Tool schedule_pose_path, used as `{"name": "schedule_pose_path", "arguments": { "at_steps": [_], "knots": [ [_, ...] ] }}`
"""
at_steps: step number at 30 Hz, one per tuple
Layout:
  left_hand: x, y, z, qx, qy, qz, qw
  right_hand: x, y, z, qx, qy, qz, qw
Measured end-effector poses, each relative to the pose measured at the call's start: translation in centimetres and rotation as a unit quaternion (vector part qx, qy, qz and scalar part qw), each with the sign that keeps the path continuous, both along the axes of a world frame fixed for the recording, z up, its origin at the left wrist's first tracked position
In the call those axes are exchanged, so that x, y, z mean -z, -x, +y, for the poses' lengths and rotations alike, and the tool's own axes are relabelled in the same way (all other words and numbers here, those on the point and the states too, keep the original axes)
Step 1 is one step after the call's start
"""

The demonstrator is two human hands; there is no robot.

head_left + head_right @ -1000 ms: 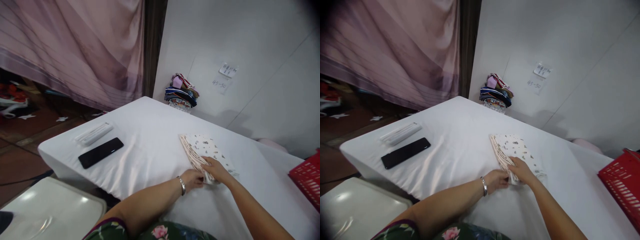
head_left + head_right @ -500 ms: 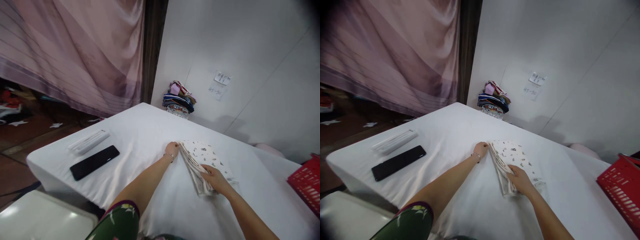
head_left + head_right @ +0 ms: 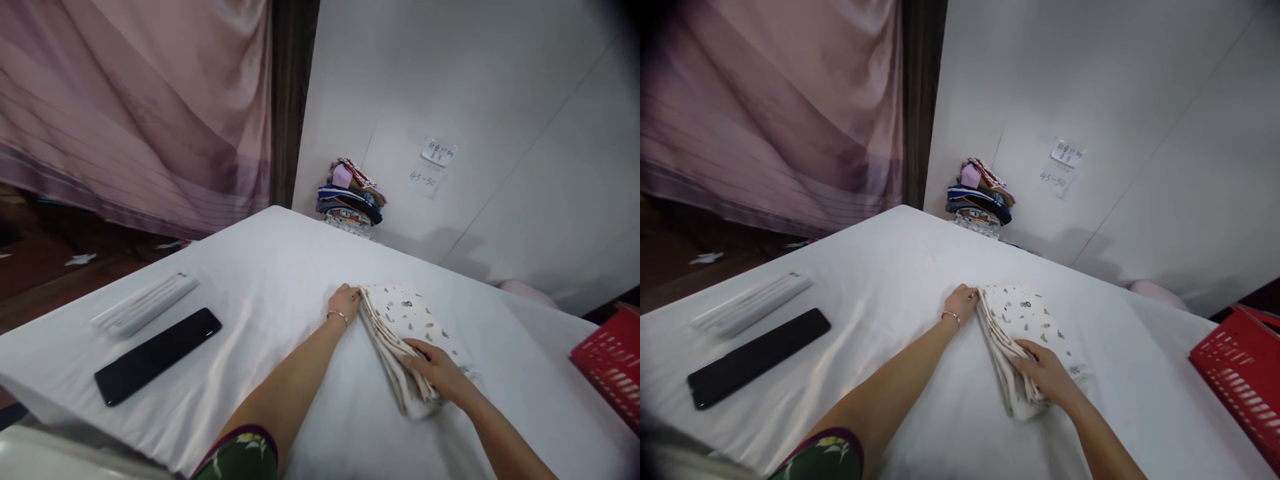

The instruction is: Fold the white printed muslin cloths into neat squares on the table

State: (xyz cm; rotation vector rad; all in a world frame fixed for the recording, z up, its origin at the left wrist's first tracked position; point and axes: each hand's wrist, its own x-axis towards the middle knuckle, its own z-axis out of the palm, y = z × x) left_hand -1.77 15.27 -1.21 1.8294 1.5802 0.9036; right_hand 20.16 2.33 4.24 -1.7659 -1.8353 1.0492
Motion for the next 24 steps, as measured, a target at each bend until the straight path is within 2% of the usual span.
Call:
{"name": "schedule_pose_path", "arguments": {
  "at_steps": [5, 8, 12, 16, 19, 24],
  "knots": [
    [0.0, 0.1, 0.6, 0.014, -0.010, 0.010, 1.000, -0.6, 0.6, 0.3, -0.037, -0.007, -0.084, 0.996],
    [0.1, 0.1, 0.8, 0.013, -0.010, 0.013, 1.000, -1.1, 2.0, 1.4, -0.044, -0.046, -0.151, 0.986],
    [0.1, -0.1, 0.8, 0.018, -0.016, 0.018, 1.000, -1.5, 5.1, 3.7, -0.055, -0.108, -0.248, 0.961],
    [0.2, -0.2, 0.6, 0.021, -0.032, 0.044, 0.998, -0.7, 7.1, 6.0, -0.071, -0.113, -0.324, 0.937],
    [0.4, -0.4, 0.8, 0.017, -0.023, 0.051, 0.998, 0.3, 6.5, 7.2, -0.066, -0.104, -0.276, 0.953],
    [0.6, -0.5, 1.2, 0.011, -0.008, 0.055, 0.998, 2.1, 3.7, 8.1, -0.021, -0.073, -0.078, 0.994]
  ]
}}
